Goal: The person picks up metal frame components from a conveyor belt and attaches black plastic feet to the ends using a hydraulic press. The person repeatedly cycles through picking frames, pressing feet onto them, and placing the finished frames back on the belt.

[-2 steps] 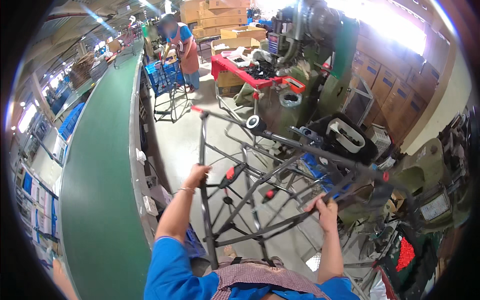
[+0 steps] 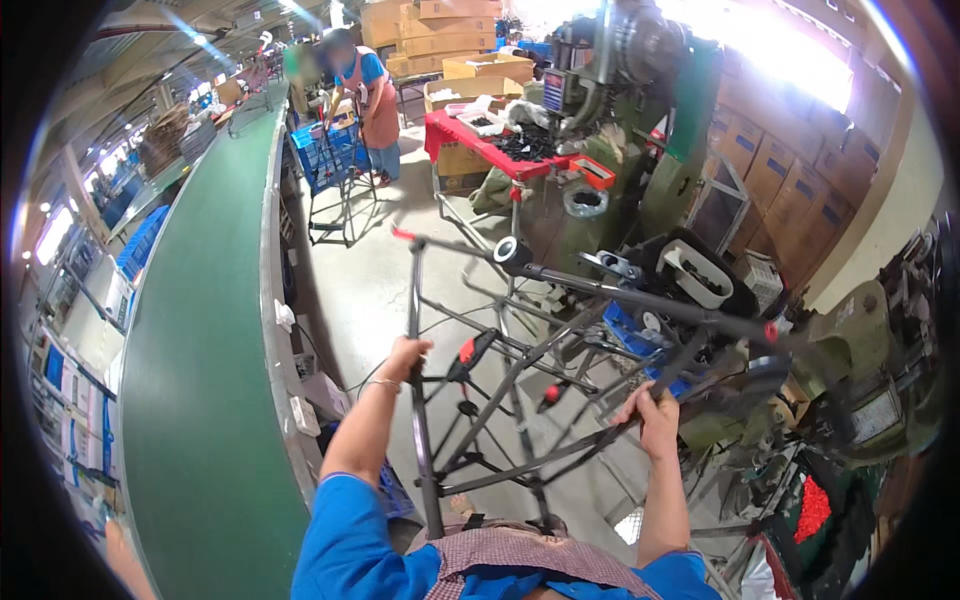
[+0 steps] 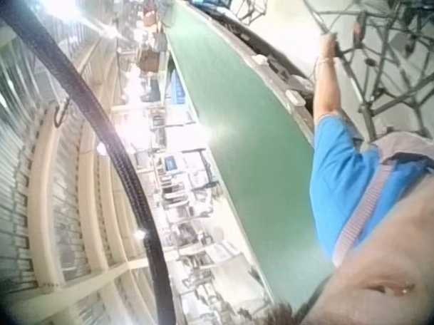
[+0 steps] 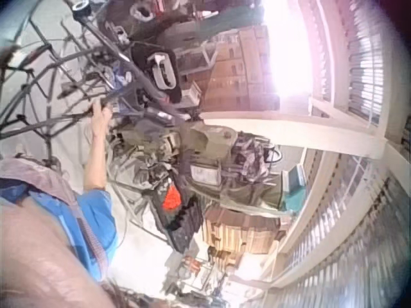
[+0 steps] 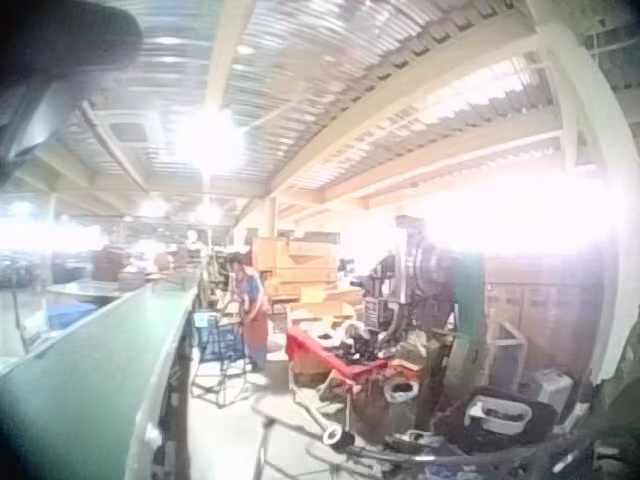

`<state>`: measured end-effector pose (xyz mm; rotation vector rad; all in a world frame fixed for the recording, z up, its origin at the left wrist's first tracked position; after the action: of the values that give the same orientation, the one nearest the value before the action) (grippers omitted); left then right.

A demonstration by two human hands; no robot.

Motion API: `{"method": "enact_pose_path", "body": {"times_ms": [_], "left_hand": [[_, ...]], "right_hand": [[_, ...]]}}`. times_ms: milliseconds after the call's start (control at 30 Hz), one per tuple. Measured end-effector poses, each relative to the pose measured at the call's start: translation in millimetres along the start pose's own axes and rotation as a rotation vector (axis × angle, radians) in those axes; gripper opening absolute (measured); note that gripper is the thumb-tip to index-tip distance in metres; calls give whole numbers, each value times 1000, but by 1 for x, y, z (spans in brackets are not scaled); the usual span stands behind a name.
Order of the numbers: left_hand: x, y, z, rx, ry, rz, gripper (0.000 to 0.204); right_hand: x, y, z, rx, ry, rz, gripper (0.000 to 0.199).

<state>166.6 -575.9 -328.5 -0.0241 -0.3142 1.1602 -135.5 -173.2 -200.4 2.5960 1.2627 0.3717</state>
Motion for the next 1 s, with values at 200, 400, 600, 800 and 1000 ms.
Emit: {"method": "enact_pose_path", "body": {"times_ms": [200,400,600,800,1000], "left_hand": [[-26,29,-153,15,-252,-308,21],[-42,65,-40,-372,711,-297,30],[4,115,283,-523,1748,-294,53],[-90,196,295,-1226,1573,-698,43],[-116,175,292,-863,1687,-789,13]], "right_hand": [[-59,136,-32,164,189,71,17],[-137,152,24,401,422,125,21],[-211,165,70,635,441,131,26],[-290,187,78,775,245,162,35],[-269,139,58,1158,-568,225,23]]}}
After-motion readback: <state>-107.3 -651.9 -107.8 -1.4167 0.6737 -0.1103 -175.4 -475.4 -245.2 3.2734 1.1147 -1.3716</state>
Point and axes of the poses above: each hand's wrist, its own x-axis away from the middle knuckle, its own y-axis out of the palm, z = x × y, the point moved 4 cm from there along -x, towards the middle knuckle, and after that the axes turned 14 degrees about y, right-handed, at the moved point
